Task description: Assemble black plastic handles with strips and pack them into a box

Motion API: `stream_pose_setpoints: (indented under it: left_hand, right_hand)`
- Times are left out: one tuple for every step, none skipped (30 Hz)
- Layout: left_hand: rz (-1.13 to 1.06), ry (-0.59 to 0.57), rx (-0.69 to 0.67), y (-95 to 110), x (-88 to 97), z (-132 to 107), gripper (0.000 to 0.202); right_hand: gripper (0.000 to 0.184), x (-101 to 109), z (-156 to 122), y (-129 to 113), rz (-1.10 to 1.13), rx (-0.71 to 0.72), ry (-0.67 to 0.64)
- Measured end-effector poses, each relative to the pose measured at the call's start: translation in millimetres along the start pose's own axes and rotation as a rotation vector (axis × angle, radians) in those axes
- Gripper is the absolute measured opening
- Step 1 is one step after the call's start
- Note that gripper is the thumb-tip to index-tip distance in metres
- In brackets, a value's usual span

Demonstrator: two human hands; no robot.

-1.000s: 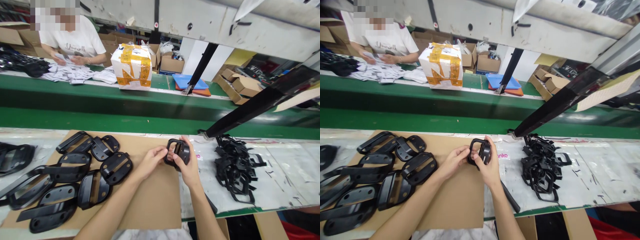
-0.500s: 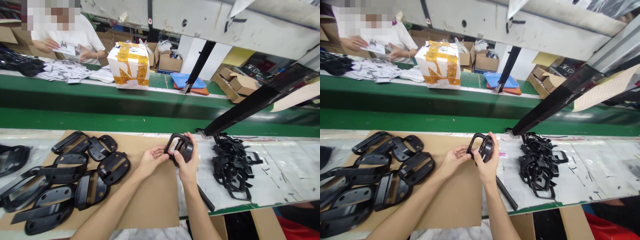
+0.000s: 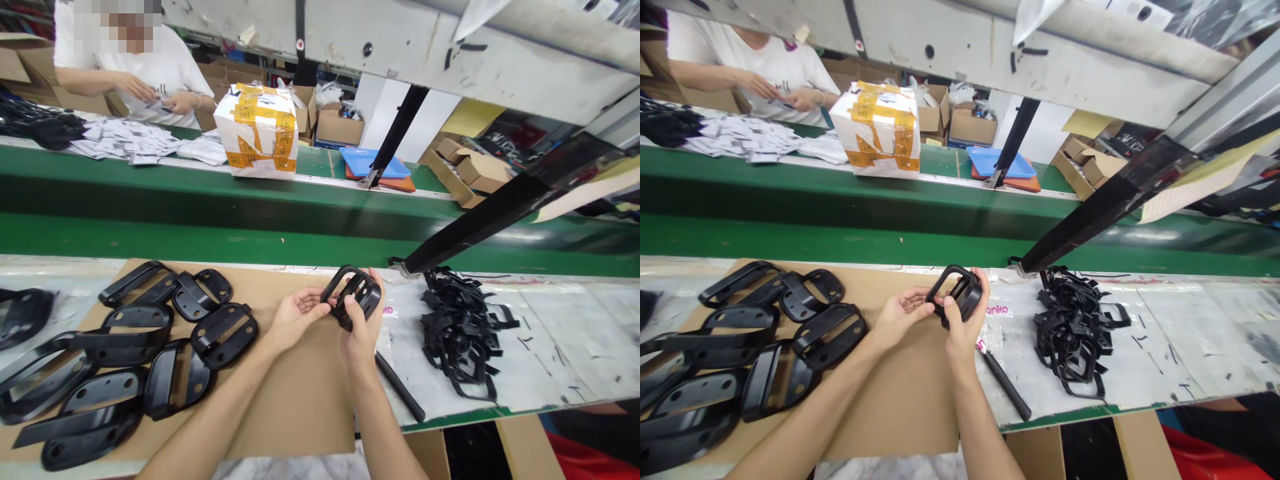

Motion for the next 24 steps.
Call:
stream_pose_setpoints:
  left_hand:
    - [0.005,0.008,-0.001,-1,0.6,0,0.05]
    - [0.009,0.027,-0.008,-1,1.7,0,0.052]
    - [0.011,0.061,-0.02,-2,3.4,1,0.053]
    - [0.011,0.109,-0.036,-3,5.7,1,0.054]
    - [0.005,0.167,-0.053,-5,8.3,1,0.054]
    - [-0.005,0.221,-0.068,-6,10.8,1,0.054]
    - [-0.014,0.264,-0.08,-7,12.9,1,0.053]
    - [-0.02,0.293,-0.092,-7,14.7,2,0.052]
    - [-0.023,0.309,-0.104,-7,16.4,4,0.05]
    - [-0.024,0.316,-0.115,-6,18.3,5,0.05]
    - [-0.023,0.322,-0.127,-5,20.6,7,0.05]
    - [-0.025,0.332,-0.135,-4,23.5,9,0.05]
    - [-0.03,0.348,-0.136,-3,26.9,10,0.05]
    - [-0.036,0.364,-0.128,-4,30.0,11,0.051]
    - [-0.039,0.381,-0.114,-5,32.8,11,0.051]
    - [-0.04,0.396,-0.098,-6,34.9,12,0.051]
    - [-0.041,0.405,-0.082,-8,36.0,11,0.05]
    - [-0.04,0.405,-0.071,-9,36.1,11,0.05]
    - [-0.036,0.399,-0.067,-10,35.4,11,0.049]
    - [-0.031,0.389,-0.068,-10,34.2,11,0.048]
    - [-0.023,0.377,-0.071,-10,32.9,10,0.046]
    - [-0.013,0.368,-0.074,-9,31.7,10,0.045]
    - [-0.001,0.363,-0.077,-9,31.0,9,0.044]
    - [0.012,0.361,-0.081,-9,30.4,9,0.043]
  right_hand:
    - [0.067,-2,-1,0,0.003,0.023,0.007]
    - [0.068,-4,-1,1,0.017,0.023,0.008]
    - [0.068,-7,0,4,0.034,0.002,0.009]
    - [0.068,-11,2,7,0.043,-0.029,0.016]
    - [0.067,-15,5,9,0.043,-0.059,0.024]
    - [0.067,-19,9,8,0.031,-0.072,0.03]
    - [0.066,-25,12,5,0.005,-0.058,0.034]
    - [0.065,-30,15,-1,-0.033,-0.016,0.034]
    - [0.065,-36,18,-9,-0.073,0.043,0.027]
    - [0.066,-43,19,-16,-0.11,0.103,0.01]
    - [0.066,-49,20,-20,-0.139,0.152,-0.009]
    - [0.066,-54,21,-23,-0.161,0.187,-0.029]
    - [0.067,-58,21,-23,-0.176,0.209,-0.044]
    - [0.067,-60,20,-21,-0.185,0.218,-0.056]
    - [0.067,-61,20,-18,-0.188,0.217,-0.062]
    - [0.067,-60,20,-14,-0.187,0.212,-0.062]
    - [0.067,-59,20,-11,-0.183,0.211,-0.06]
    - [0.068,-57,20,-8,-0.178,0.214,-0.058]
    - [0.068,-54,20,-5,-0.169,0.217,-0.061]
    - [0.069,-52,20,-3,-0.152,0.215,-0.068]
    - [0.069,-50,21,0,-0.122,0.202,-0.08]
    - [0.07,-48,23,3,-0.079,0.171,-0.092]
    - [0.07,-47,25,9,-0.021,0.114,-0.101]
    - [0.07,-47,27,16,0.047,0.031,-0.109]
Point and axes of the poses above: each hand's wrist, its own z-axis towards the middle knuckle, its own x-axis out of the back of the hand, y = z × x, the point moved 7 cm from there along z, towards the middle knuckle, and after that the axes turned 13 degrees about -x, right-handed, at the moved point
